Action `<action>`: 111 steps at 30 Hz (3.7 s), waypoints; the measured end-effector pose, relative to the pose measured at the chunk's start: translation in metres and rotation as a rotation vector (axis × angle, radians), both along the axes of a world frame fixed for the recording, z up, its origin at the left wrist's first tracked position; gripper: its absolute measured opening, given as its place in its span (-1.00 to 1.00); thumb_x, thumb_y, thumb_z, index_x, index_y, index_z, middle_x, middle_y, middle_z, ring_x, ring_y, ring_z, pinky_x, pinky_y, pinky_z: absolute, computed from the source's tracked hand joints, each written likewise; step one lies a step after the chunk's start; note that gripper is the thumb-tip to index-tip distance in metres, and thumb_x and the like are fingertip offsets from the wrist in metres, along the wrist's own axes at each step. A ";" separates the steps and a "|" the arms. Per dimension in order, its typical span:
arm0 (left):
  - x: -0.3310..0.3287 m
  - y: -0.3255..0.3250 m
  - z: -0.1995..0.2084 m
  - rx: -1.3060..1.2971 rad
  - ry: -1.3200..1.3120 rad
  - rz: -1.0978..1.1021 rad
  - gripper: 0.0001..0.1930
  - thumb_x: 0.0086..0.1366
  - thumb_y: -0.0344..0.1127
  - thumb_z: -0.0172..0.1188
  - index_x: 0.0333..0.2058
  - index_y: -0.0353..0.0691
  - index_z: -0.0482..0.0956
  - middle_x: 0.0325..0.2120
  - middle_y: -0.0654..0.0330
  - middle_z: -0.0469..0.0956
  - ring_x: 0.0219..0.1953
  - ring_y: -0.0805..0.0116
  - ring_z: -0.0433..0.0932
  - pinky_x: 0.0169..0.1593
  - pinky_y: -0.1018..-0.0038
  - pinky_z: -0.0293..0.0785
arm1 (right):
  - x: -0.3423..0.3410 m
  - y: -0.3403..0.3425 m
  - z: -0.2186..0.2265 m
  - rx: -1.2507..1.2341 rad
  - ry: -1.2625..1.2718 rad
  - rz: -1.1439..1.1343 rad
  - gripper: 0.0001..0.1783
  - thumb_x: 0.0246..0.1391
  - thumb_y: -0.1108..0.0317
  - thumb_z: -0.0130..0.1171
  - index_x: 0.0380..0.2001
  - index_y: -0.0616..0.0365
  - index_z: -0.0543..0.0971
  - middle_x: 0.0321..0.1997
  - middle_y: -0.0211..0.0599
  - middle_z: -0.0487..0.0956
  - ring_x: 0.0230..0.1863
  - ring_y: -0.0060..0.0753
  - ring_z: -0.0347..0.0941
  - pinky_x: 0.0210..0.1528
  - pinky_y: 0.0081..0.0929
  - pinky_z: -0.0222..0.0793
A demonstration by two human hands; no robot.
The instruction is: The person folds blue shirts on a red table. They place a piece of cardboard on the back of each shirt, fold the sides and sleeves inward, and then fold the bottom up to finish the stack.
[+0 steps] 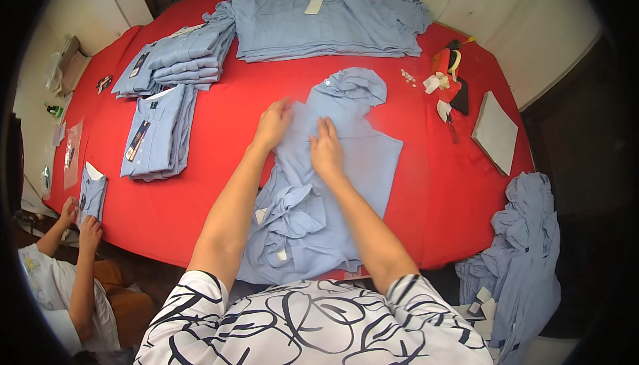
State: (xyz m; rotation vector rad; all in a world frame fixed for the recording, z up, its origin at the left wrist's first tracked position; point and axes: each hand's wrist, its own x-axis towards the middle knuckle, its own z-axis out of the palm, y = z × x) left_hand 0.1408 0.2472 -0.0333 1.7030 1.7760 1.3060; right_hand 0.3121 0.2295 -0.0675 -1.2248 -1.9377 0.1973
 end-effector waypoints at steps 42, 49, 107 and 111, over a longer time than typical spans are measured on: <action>-0.050 -0.144 0.094 -0.022 0.608 0.247 -0.42 0.24 -0.22 0.25 0.21 -0.25 0.38 0.32 -0.20 0.19 0.23 -0.19 0.35 0.24 0.12 0.33 | 0.248 -0.004 0.101 -0.272 0.167 0.262 -0.55 0.01 0.58 -0.01 0.02 0.20 0.55 0.06 -0.19 0.54 0.27 -0.30 0.36 0.32 -0.38 0.19; -0.002 -0.321 -0.034 -0.262 0.643 0.639 -0.58 0.39 -0.21 0.08 0.18 -0.17 0.46 0.25 -0.03 0.32 0.31 -0.05 0.23 0.36 0.03 0.09 | 0.261 -0.144 -0.001 -0.174 -0.446 -0.119 -0.46 0.26 0.18 0.08 0.25 0.17 0.39 0.45 0.00 0.20 0.49 0.04 0.01 0.50 0.07 -0.24; -0.113 -0.099 -0.027 -0.193 0.686 0.337 -0.41 0.40 0.03 0.03 0.33 -0.03 0.31 0.38 0.14 0.20 0.45 0.08 0.04 0.46 0.18 -0.08 | 0.191 0.137 0.036 0.020 -0.117 -0.267 -0.75 0.08 0.20 0.28 -0.35 0.18 0.66 -0.19 -0.17 0.65 -0.06 -0.06 0.52 0.05 -0.21 0.38; -0.123 -0.122 -0.001 0.078 -0.065 0.236 -0.55 0.42 -0.24 0.05 0.25 -0.16 0.41 0.29 0.06 0.35 0.37 0.11 0.23 0.38 0.34 0.12 | 0.367 0.020 0.044 -0.149 -0.204 -0.431 -0.63 0.20 0.12 0.23 -0.31 0.29 0.64 -0.28 -0.03 0.64 -0.24 -0.05 0.55 -0.08 -0.19 0.42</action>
